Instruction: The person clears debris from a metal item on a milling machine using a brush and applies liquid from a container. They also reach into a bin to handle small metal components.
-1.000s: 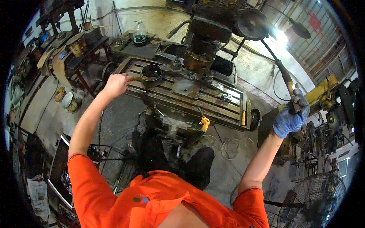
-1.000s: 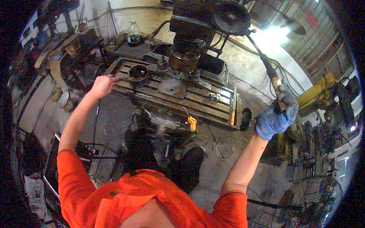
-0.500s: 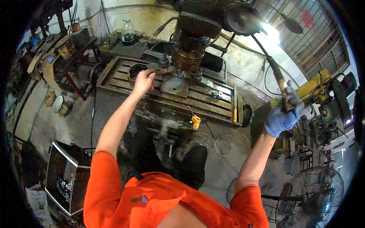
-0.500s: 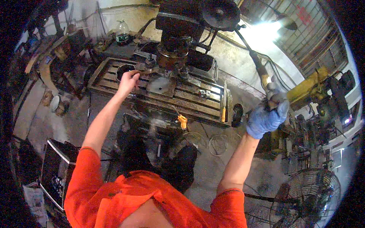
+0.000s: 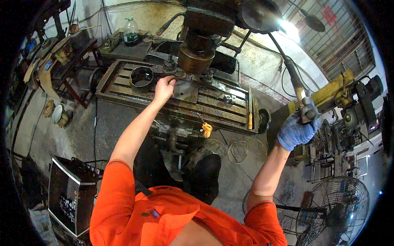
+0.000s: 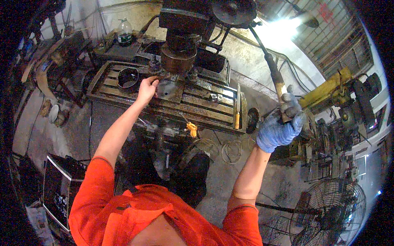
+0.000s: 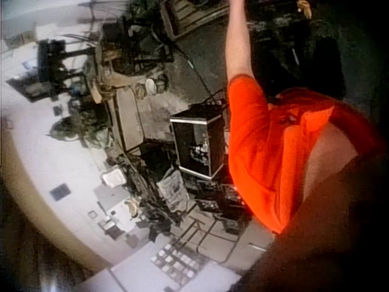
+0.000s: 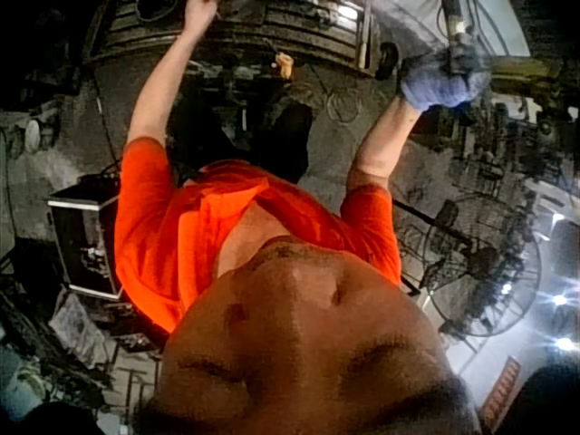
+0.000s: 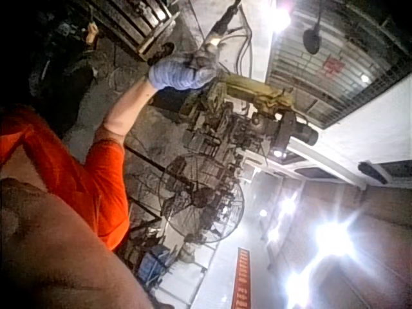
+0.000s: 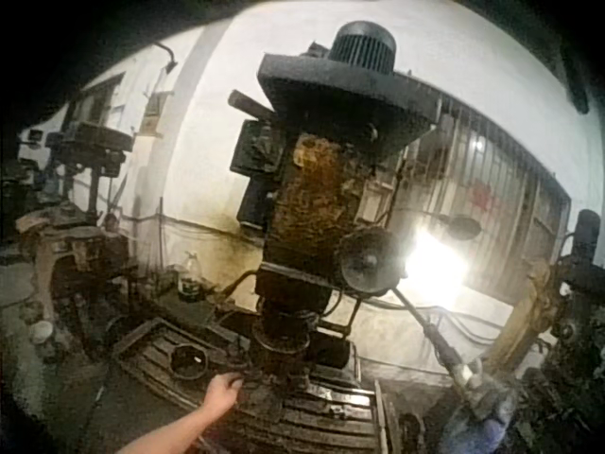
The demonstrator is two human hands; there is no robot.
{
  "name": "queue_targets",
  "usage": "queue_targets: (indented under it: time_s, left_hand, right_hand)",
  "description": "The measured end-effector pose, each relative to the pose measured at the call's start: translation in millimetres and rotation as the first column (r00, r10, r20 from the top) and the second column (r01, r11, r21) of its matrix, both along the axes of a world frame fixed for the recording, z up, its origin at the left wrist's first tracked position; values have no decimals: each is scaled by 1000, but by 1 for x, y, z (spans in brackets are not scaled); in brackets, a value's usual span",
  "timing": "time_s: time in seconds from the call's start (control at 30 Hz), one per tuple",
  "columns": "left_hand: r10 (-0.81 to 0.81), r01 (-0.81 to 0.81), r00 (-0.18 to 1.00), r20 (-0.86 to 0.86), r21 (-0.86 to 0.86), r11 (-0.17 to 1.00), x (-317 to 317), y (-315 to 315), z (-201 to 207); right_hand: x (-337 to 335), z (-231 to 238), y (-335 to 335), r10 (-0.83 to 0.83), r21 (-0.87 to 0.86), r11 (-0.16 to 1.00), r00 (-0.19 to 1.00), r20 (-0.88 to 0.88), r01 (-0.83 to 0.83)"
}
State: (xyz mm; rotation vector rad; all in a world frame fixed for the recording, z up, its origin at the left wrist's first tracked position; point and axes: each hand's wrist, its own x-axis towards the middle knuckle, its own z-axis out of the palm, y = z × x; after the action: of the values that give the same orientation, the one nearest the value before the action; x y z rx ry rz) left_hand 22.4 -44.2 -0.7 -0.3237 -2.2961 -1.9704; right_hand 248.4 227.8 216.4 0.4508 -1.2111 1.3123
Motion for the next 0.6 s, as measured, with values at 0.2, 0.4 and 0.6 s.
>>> queue_targets:
  time_s: [0.2, 0.4, 0.6]
  left_hand:
    - [-107, 106, 994, 1, -68, 992, 15, -47, 14]
    - [183, -364, 901, -394, -457, 812, 19, -115, 36]
    - [75, -446, 867, -493, -698, 560, 7, -145, 24]
  right_hand:
    - [2, -1, -16, -14, -74, 997, 999, 43, 17]
    - [2, -15, -8, -81, -58, 995, 992, 95, 87]
    - [0, -22, -13, 3, -128, 992, 998, 67, 5]
